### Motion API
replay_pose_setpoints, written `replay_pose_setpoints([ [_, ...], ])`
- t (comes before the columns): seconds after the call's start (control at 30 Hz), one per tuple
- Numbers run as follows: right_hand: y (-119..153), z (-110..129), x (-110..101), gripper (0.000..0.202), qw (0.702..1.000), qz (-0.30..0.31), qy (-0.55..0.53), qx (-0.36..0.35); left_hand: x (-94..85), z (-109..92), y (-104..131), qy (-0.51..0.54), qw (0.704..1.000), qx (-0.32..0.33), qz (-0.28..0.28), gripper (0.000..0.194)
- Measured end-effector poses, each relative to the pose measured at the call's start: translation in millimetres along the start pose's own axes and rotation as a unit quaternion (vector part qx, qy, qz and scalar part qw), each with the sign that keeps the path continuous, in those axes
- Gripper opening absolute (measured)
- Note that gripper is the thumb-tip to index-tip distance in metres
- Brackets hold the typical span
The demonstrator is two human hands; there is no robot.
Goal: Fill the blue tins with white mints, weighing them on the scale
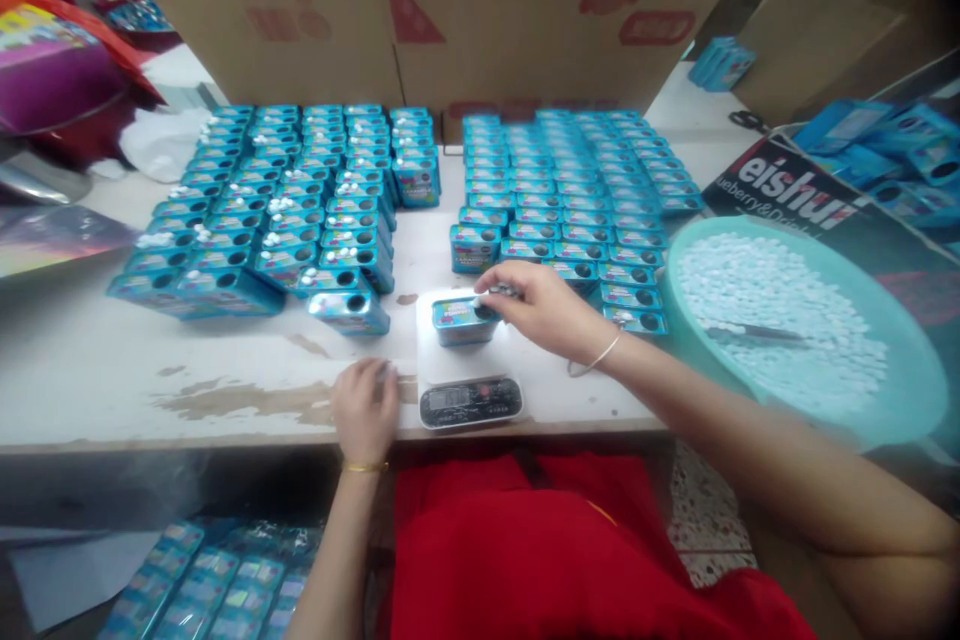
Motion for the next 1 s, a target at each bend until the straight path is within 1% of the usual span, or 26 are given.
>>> replay_pose_setpoints([
  [0.03, 0.7, -0.8, -3.3, 0.005, 0.999, -0.001, -0.030, 0.023, -0.1, 0.1, 0.2, 0.000, 1.000, -0.002, 0.000, 0.016],
  [0.1, 4.9, -7.9, -9.8, 0.011, 0.988, 0.000, -0.115, 0.105, 0.0, 0.8, 0.8, 0.000, 1.000, -0.007, -0.001, 0.016],
  [0.17, 14.9, -20.5, -15.9, 0.020, 0.957, -0.006, -0.213, 0.198, 0.2, 1.4, 1.5, 0.001, 1.000, -0.012, 0.000, 0.016],
  [0.23, 30.7, -37.9, -21.7, 0.024, 0.920, -0.027, -0.285, 0.268, 0.5, 1.3, 2.0, 0.004, 1.000, -0.013, 0.001, 0.016],
  [0.33, 67.4, -76.9, -22.6, 0.023, 0.872, -0.058, -0.328, 0.359, 0.6, 1.3, 2.1, 0.006, 1.000, -0.017, 0.003, 0.016],
  [0.4, 97.9, -107.8, -18.4, 0.022, 0.840, -0.083, -0.335, 0.419, 1.1, 1.8, 1.9, 0.004, 1.000, -0.023, 0.008, 0.017],
  [0.47, 126.9, -135.0, -13.0, 0.020, 0.815, -0.107, -0.335, 0.461, 1.6, 2.0, 1.5, 0.002, 1.000, -0.028, 0.011, 0.017],
  [0.53, 149.4, -154.5, -7.6, 0.020, 0.800, -0.123, -0.335, 0.483, 2.0, 1.5, 0.9, 0.003, 0.999, -0.029, 0.013, 0.017],
  [0.6, 162.3, -164.7, -3.2, 0.023, 0.793, -0.128, -0.346, 0.485, 2.4, 1.0, 0.7, 0.003, 1.000, -0.027, 0.013, 0.018],
  [0.7, 168.0, -168.7, 0.1, 0.030, 0.794, -0.132, -0.363, 0.469, 2.5, 1.1, 0.4, 0.011, 0.999, -0.028, 0.013, 0.019],
  [0.8, 169.2, -170.1, 0.0, 0.033, 0.798, -0.142, -0.356, 0.464, 0.7, -0.4, -3.8, 0.044, 0.998, -0.040, 0.016, 0.022],
  [0.9, 169.2, -170.4, 0.9, 0.034, 0.801, -0.137, -0.362, 0.456, -5.4, -12.5, -17.9, 0.074, 0.997, -0.031, 0.011, 0.026],
  [1.0, 169.7, -172.4, 1.5, 0.035, 0.805, -0.135, -0.366, 0.447, -10.9, -35.7, -40.8, 0.100, 0.995, 0.003, 0.006, 0.029],
])
Point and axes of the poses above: each hand's wrist, its own y-axis away from the middle knuckle, its own x-axis out of the palm, z = x × y, the point moved 8 cm from there along -y, towards the middle knuckle, and after that the axes turned 15 degrees about -z, right-handed, at the moved point
